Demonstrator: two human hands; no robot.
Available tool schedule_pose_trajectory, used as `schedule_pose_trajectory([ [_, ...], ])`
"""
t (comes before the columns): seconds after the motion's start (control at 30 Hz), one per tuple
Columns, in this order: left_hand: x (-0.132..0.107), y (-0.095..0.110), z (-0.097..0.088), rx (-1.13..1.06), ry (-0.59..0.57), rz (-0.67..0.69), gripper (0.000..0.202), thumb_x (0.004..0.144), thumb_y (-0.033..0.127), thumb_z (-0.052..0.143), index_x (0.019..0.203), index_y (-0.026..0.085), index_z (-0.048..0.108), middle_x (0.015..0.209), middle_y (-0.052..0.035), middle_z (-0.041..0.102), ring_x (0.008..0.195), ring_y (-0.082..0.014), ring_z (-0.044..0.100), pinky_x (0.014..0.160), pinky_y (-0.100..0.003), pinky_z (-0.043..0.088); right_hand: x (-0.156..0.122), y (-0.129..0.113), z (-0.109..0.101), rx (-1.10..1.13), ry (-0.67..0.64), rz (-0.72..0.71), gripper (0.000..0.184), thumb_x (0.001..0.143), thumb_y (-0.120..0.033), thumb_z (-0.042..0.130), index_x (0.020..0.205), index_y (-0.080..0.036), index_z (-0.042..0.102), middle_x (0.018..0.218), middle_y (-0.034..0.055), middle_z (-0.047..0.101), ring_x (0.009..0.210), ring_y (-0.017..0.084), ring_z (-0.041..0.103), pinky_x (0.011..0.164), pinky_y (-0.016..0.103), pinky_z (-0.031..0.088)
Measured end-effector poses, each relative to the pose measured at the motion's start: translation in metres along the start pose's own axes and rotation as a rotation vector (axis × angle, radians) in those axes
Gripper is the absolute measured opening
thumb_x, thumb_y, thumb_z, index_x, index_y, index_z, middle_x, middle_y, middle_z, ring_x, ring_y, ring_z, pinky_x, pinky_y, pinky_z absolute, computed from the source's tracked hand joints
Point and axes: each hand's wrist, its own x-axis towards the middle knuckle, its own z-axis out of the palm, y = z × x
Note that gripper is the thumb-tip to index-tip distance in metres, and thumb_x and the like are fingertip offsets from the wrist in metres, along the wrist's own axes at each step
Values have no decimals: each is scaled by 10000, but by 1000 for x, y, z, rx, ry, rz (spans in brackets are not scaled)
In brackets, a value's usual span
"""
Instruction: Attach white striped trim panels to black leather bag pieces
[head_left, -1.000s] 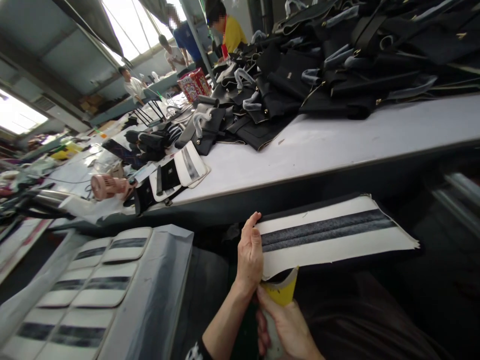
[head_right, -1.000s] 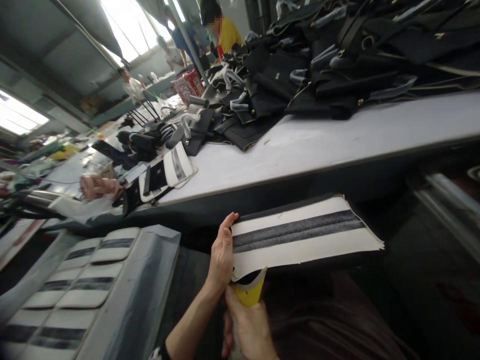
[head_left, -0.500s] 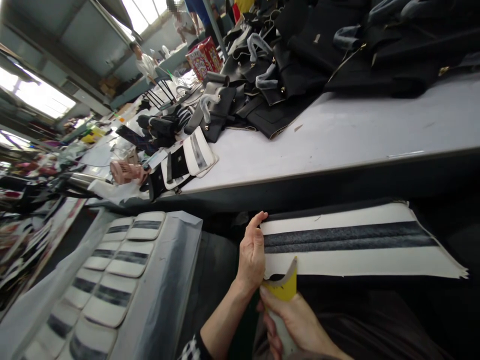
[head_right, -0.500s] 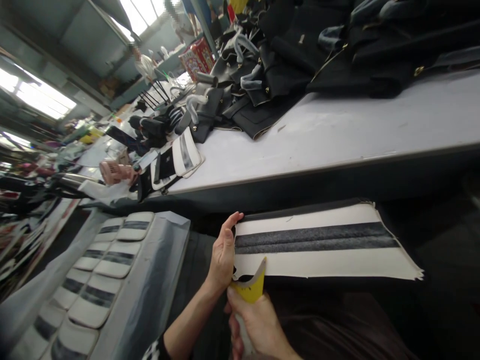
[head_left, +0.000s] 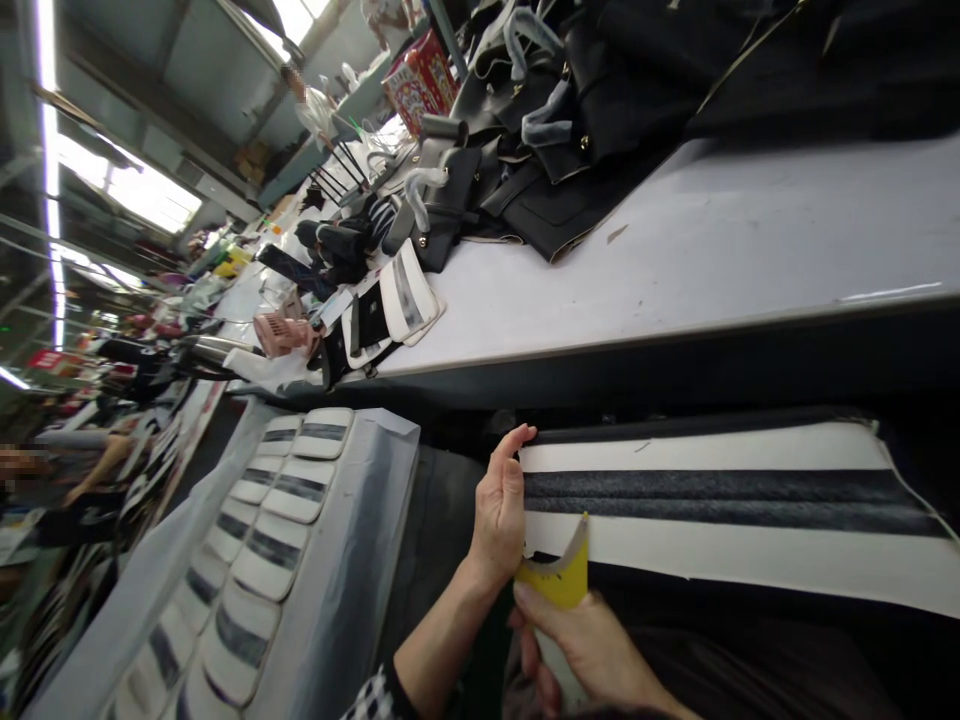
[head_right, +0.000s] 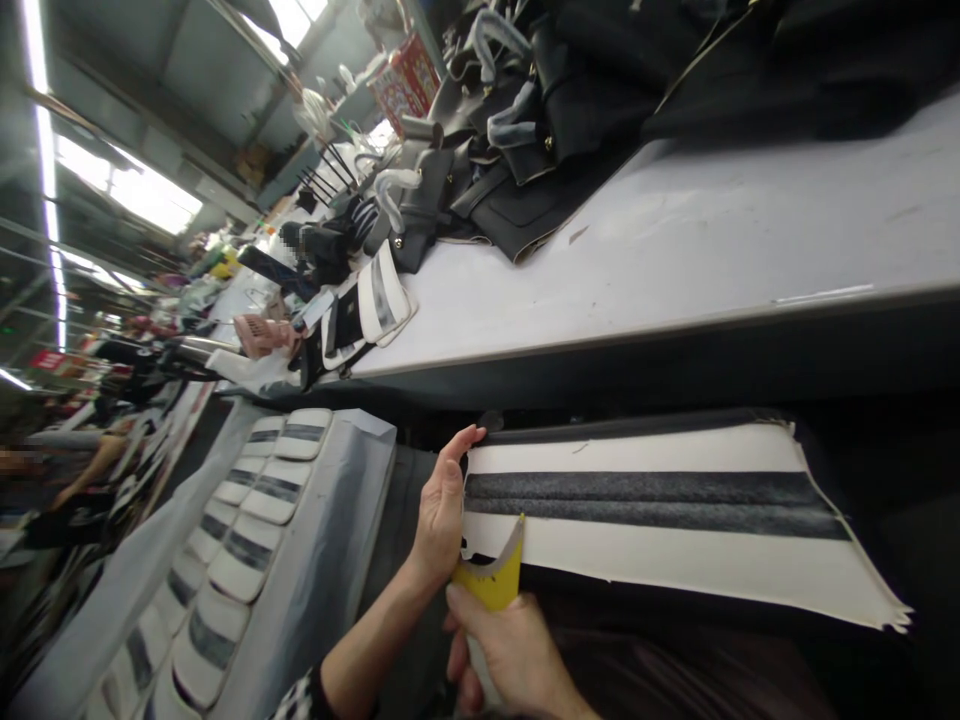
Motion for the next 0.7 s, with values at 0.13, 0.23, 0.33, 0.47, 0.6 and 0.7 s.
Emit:
schedule_pose_trajectory([
  [0.13,-1,0,3,35,19,-2,408,1038,398,300,1334,233,526,1350,-56,574,1283,-215,482,1113,-385,329,-2,-4,0,-32,61,21,710,392,-821,705,605,-147,635,373,28,527,251,106,401,291,224,326],
  [0.23,0,3,6,80,38,8,402,1039,386,298,1330,224,522,1337,-61,579,1265,-210,495,1097,-379,344,-4,-7,0,-40,88,46,709,362,-829,698,560,-152,630,346,22,496,251,113,400,295,232,316],
  [0.33,0,7,9,194,44,44,381,1040,356,297,1325,217,508,1329,-64,575,1253,-197,500,1086,-369,355,-4,-5,-2,-54,78,52,682,384,-827,696,528,-164,626,328,19,479,249,126,403,299,247,324],
  [0.47,0,12,14,415,54,136,344,1028,320,328,1305,205,495,1322,-80,560,1255,-202,490,1085,-382,360,-4,-2,-11,-44,56,64,638,427,-803,717,531,-177,645,318,14,467,250,137,400,309,259,331],
  [0.6,-1,16,20,660,101,212,350,1010,353,368,1296,184,479,1312,-103,562,1256,-235,483,1078,-411,360,-13,-4,-21,-61,2,74,608,474,-780,725,527,-178,654,359,18,486,313,129,450,365,240,348],
  [0.7,1,20,25,768,132,222,392,1001,414,376,1290,166,468,1306,-117,566,1246,-254,485,1064,-423,364,-26,-7,-27,-81,-10,38,592,519,-770,719,603,-184,686,446,33,554,395,133,521,426,232,400],
])
